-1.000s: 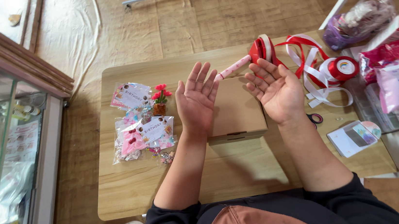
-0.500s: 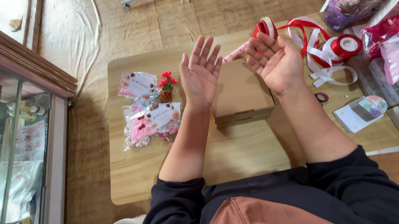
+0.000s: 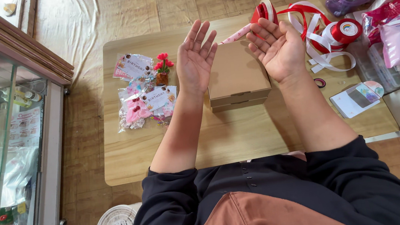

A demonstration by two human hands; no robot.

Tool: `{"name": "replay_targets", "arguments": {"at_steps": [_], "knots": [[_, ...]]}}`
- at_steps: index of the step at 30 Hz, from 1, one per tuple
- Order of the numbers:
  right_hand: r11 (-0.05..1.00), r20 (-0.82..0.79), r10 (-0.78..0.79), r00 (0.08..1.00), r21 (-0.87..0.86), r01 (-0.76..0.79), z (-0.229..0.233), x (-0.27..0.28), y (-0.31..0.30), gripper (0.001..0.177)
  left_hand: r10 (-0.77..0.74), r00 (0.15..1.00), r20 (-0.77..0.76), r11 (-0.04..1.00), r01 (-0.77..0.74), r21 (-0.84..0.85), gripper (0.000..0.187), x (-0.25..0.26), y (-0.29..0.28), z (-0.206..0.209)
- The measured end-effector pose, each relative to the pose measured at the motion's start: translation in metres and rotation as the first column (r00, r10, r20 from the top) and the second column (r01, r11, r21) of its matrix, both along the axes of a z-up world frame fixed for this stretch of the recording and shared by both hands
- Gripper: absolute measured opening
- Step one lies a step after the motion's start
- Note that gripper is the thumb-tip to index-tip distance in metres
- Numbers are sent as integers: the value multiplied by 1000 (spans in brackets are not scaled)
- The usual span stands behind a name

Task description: The person assembles a small cardboard box and then wipes several small packaged accessories with a baby wipe. The person handles hair clips, beads, and a small flower decoration, cleaning each item individually before placing them back on the table.

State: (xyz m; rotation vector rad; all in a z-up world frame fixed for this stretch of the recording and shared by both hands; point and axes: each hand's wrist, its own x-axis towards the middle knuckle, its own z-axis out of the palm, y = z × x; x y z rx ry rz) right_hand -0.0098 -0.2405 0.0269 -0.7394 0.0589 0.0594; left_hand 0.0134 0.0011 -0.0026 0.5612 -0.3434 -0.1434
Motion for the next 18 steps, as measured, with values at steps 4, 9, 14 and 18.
{"name": "replay_targets", "arguments": {"at_steps": [4,9,14,18], "knots": [[999,46,-10,999,-45,12,3,-7,-1,47,18,1000,-5,999,-18,40,52,-8,-1,5],[997,67,-14,998,-71,18,-5,-9,-5,47,43,999,-24,996,-41,84,52,-14,-2,5],[888,341,-244,908,-297,350,-36,-5,-9,37,336,925,178,860,-378,343,46,-12,-6,-19],[634,377,-360,853,-573,520,-54,-8,-8,44,578,724,377,513,-681,522,62,-17,-5,-47]]}}
